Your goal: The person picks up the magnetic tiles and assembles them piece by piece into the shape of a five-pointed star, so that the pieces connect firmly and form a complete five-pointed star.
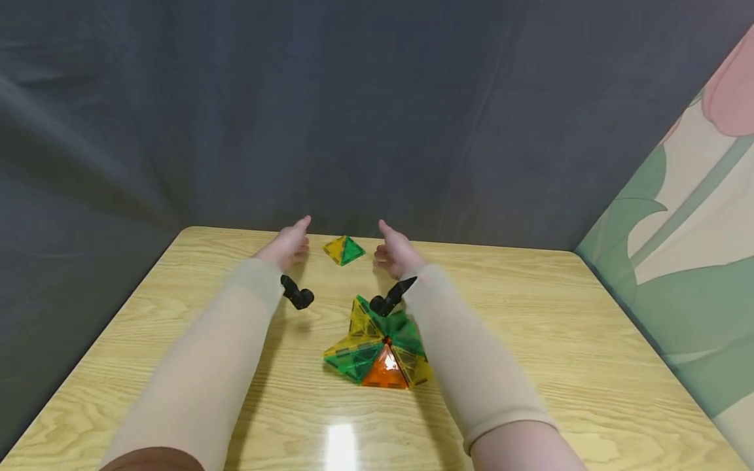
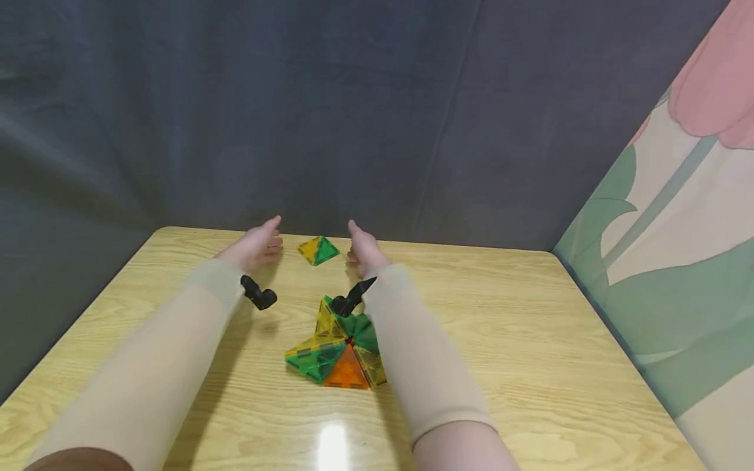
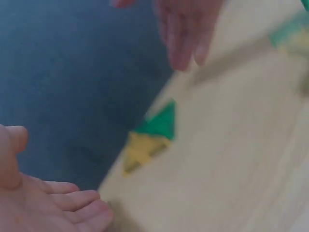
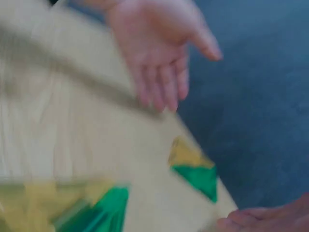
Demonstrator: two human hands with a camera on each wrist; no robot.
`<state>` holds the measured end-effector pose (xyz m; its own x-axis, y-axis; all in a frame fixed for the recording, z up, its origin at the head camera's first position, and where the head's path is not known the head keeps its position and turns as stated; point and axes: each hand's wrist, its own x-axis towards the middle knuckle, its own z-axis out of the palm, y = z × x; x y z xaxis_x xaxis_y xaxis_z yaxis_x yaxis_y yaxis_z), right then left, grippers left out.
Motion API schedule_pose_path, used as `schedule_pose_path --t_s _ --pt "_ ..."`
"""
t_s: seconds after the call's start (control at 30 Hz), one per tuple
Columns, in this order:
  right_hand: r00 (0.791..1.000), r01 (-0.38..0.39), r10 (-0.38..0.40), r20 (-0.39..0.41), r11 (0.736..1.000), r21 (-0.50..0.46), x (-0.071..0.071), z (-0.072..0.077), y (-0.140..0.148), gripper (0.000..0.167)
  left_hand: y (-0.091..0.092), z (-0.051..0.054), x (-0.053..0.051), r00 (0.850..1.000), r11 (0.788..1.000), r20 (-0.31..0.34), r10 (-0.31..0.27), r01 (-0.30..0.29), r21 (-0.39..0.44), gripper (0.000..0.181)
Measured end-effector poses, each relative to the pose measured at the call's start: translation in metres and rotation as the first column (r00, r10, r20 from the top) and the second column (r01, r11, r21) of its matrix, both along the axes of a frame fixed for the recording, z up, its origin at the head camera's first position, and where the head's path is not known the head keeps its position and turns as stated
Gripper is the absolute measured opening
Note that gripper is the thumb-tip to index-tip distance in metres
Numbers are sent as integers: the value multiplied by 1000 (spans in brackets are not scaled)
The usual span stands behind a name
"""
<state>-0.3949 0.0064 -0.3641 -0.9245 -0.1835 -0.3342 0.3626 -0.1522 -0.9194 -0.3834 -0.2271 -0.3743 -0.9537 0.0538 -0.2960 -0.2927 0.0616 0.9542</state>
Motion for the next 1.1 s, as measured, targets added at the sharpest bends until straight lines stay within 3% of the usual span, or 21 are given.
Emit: schedule_pose_path --t_s 0.2,0.7,0.83,0.93,1.1 --pt "995 -94 98 -30 990 107 -5 -18 -1 74 15 -15 -12 998 995 43 -35 38 -94 77" --pt "980 -196 200 -16 971 133 -6 -22 0 80 22 -11 -13 993 982 48 -109 115 -148 78" --pt "982 -185 189 -16 972 147 -4 -22 -1 78 25 -13 -11 997 989 42 -59 64 -135 76" --pt "991 -132 133 -2 983 129 -4 -24 0 77 30 -16 -12 999 991 17 37 -34 -131 70" --pt "997 -44 38 67 995 94 -1 -31 2 63 42 -27 -15 985 976 -19 170 -171 -137 49"
